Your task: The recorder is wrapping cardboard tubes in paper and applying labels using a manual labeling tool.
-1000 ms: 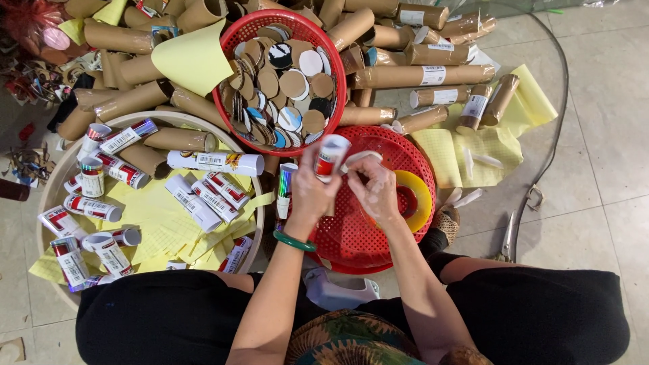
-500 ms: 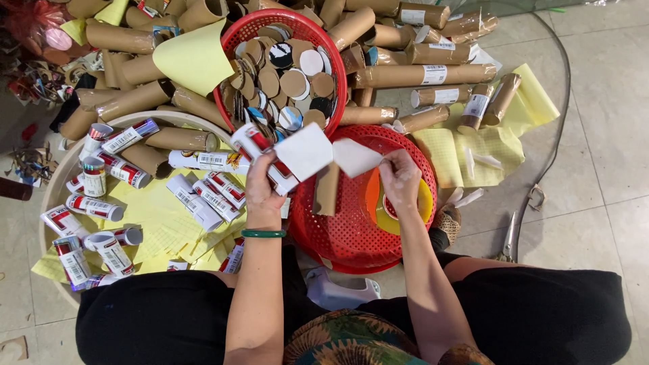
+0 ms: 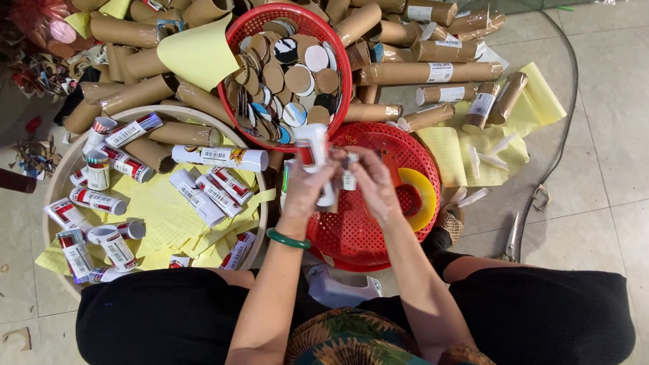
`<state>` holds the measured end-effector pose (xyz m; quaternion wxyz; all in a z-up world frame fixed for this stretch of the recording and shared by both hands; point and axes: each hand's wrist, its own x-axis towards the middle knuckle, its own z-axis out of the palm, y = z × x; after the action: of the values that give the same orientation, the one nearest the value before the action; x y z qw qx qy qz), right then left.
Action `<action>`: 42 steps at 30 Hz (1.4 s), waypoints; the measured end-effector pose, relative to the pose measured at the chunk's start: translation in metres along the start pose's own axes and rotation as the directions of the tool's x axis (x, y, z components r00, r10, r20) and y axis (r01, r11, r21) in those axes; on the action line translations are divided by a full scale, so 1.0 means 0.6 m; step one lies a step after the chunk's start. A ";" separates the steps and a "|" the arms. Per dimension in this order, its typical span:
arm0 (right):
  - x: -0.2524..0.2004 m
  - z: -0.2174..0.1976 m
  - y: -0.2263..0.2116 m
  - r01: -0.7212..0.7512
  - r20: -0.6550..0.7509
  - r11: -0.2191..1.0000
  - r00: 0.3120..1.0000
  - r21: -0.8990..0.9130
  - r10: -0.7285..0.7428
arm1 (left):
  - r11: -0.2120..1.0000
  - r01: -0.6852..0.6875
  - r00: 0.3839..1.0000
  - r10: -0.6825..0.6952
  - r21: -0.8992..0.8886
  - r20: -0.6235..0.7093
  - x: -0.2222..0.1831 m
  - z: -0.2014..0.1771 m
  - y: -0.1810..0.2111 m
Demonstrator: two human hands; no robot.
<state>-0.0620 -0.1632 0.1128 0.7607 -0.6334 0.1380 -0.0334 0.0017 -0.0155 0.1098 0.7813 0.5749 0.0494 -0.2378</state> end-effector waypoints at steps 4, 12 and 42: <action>0.020 -0.066 0.048 -0.125 -0.206 0.983 0.967 0.132 0.151 | 0.992 -0.005 0.989 -0.013 -0.123 -0.148 0.017 -0.070 0.027; 0.023 -0.027 0.115 -0.233 -0.258 0.954 0.926 0.190 0.277 | 0.963 0.034 0.936 0.063 0.267 -0.346 0.038 -0.143 -0.076; 0.023 -0.021 0.170 -0.028 -0.221 0.830 0.969 -0.556 -0.115 | 0.640 0.183 0.968 0.015 0.746 -0.251 -0.005 -0.075 -0.175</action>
<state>-0.0649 -0.1586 0.0091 0.5200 -0.8207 0.2200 -0.0870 -0.0368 0.0031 0.0042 0.4424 0.8712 0.0630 -0.2031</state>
